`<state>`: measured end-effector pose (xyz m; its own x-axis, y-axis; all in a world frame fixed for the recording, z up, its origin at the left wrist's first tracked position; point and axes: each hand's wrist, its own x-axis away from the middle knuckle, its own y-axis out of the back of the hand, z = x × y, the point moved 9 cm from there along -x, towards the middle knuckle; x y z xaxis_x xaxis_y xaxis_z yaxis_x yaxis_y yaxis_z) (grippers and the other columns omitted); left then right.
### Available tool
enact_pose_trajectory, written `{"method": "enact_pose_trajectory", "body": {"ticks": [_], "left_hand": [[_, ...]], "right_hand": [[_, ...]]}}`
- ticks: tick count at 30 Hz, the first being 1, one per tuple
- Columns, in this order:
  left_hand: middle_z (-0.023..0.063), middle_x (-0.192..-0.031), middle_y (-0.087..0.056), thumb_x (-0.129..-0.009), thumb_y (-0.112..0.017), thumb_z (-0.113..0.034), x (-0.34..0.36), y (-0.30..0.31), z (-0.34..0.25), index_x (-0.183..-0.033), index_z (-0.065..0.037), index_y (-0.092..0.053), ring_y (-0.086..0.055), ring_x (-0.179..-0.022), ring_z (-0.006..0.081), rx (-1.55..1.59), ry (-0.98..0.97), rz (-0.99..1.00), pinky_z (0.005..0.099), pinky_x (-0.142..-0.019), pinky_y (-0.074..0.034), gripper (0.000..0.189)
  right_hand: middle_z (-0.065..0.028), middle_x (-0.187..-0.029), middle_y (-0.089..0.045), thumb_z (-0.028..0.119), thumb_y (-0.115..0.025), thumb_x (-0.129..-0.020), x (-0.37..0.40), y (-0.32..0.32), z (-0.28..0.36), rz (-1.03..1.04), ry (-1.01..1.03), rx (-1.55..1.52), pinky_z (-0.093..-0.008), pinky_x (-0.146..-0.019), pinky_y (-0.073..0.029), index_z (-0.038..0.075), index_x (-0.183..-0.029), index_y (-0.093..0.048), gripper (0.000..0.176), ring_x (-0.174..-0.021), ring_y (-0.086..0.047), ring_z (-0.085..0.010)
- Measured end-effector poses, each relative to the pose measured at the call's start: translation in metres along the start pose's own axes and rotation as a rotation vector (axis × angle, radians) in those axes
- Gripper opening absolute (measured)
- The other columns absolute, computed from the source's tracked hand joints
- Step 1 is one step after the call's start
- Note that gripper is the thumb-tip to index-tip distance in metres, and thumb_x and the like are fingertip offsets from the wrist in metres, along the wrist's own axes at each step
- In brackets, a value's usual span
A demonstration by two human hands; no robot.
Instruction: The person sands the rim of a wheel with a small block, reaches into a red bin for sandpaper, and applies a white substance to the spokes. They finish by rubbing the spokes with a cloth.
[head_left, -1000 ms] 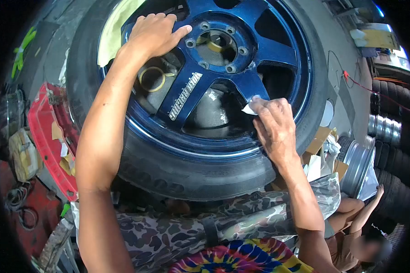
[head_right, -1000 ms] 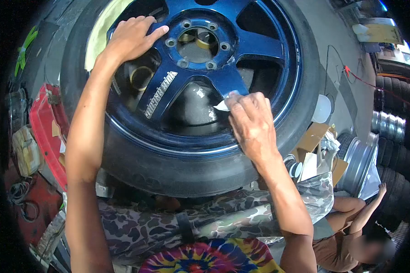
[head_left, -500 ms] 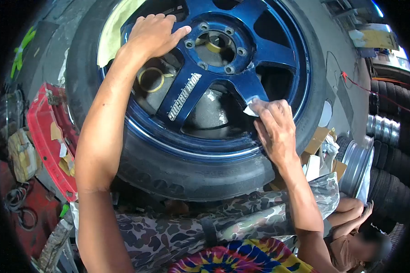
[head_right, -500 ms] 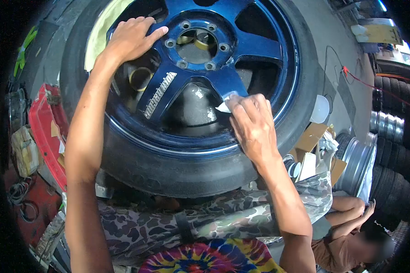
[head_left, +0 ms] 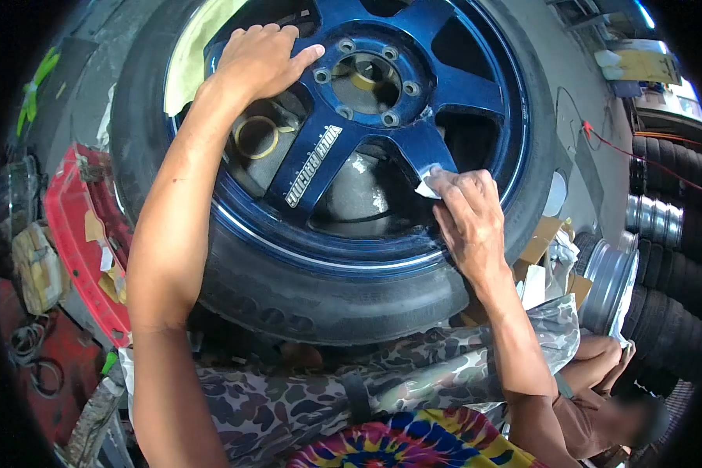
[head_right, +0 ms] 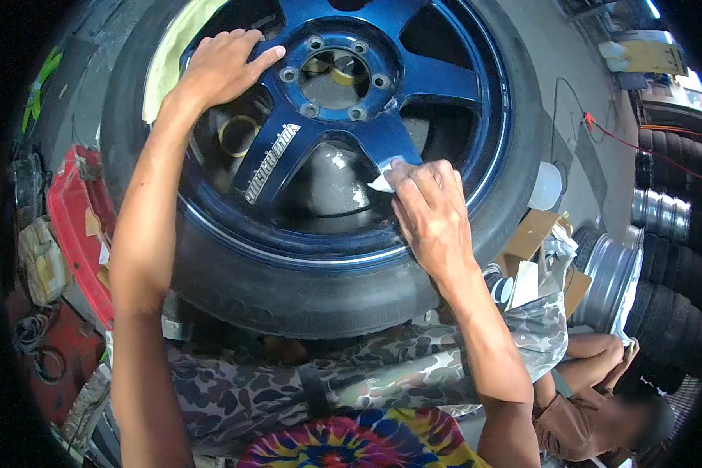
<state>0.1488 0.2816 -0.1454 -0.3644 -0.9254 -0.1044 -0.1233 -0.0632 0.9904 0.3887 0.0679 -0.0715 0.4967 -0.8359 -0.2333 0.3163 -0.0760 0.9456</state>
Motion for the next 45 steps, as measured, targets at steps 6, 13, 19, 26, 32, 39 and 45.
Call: {"method": "enact_pose_trajectory", "body": {"ticks": [6,13,19,26,32,39,45], "left_hand": [[0.0204,-0.126,-0.073,-0.108,-0.051,-0.063,0.0,-0.001,0.0,-0.137,-0.003,-0.069,-0.066,-0.122,0.0399,-0.006,-0.017,-0.019,0.0528,-0.106,-0.048,0.07],[0.0208,-0.127,-0.073,-0.107,-0.052,-0.063,0.0,-0.002,0.002,-0.137,-0.003,-0.069,-0.066,-0.123,0.0402,0.0,-0.005,-0.013,0.0524,-0.106,-0.049,0.07],[0.0208,-0.127,-0.073,-0.107,-0.052,-0.063,0.0,-0.001,0.003,-0.137,-0.003,-0.069,-0.067,-0.122,0.0405,-0.005,0.006,0.006,0.0522,-0.107,-0.048,0.069],[0.0202,-0.125,-0.073,-0.107,-0.053,-0.063,-0.002,-0.003,0.0,-0.135,-0.003,-0.07,-0.067,-0.12,0.0404,-0.002,-0.021,-0.023,0.0522,-0.105,-0.049,0.068],[0.0197,-0.124,-0.073,-0.107,-0.052,-0.063,0.0,-0.001,-0.001,-0.134,-0.004,-0.07,-0.068,-0.119,0.0402,-0.001,-0.029,-0.032,0.0521,-0.104,-0.049,0.067],[0.0209,-0.125,-0.073,-0.107,-0.052,-0.063,-0.001,-0.001,0.001,-0.135,-0.003,-0.07,-0.067,-0.121,0.0405,0.002,0.002,0.021,0.0516,-0.107,-0.048,0.068],[0.021,-0.126,-0.073,-0.107,-0.052,-0.063,-0.001,-0.002,0.002,-0.135,-0.003,-0.07,-0.067,-0.121,0.0408,-0.005,-0.011,-0.006,0.0516,-0.106,-0.048,0.068]], "right_hand": [[-0.0118,-0.113,-0.068,-0.004,-0.082,-0.072,0.002,0.0,0.004,0.004,0.032,-0.038,-0.0453,-0.087,-0.05,0.001,-0.121,-0.069,0.051,-0.099,-0.061,-0.033],[-0.0111,-0.115,-0.069,-0.005,-0.08,-0.072,0.002,-0.002,-0.001,-0.01,0.01,-0.025,-0.0466,-0.089,-0.05,0.002,-0.122,-0.068,0.052,-0.101,-0.061,-0.0333],[-0.0116,-0.117,-0.07,-0.005,-0.08,-0.073,0.002,0.0,-0.003,-0.007,0.004,-0.014,-0.0456,-0.089,-0.051,0.002,-0.121,-0.069,0.049,-0.101,-0.062,-0.0324],[-0.0112,-0.119,-0.071,-0.006,-0.08,-0.074,0.001,0.001,-0.004,-0.018,-0.011,-0.018,-0.0447,-0.088,-0.05,0.002,-0.12,-0.07,0.048,-0.101,-0.062,-0.0322],[-0.0109,-0.116,-0.072,-0.008,-0.079,-0.073,-0.005,-0.001,-0.004,-0.04,-0.017,-0.016,-0.0443,-0.088,-0.051,0.002,-0.118,-0.071,0.047,-0.1,-0.063,-0.0321],[-0.0104,-0.116,-0.072,-0.006,-0.08,-0.073,-0.005,-0.003,-0.005,-0.019,-0.016,0.0,-0.0444,-0.088,-0.05,0.002,-0.119,-0.07,0.047,-0.099,-0.062,-0.0316],[-0.0105,-0.116,-0.07,-0.005,-0.081,-0.073,-0.002,-0.001,-0.003,0.006,0.011,0.009,-0.045,-0.088,-0.05,0.003,-0.121,-0.069,0.05,-0.101,-0.062,-0.0316]]}}
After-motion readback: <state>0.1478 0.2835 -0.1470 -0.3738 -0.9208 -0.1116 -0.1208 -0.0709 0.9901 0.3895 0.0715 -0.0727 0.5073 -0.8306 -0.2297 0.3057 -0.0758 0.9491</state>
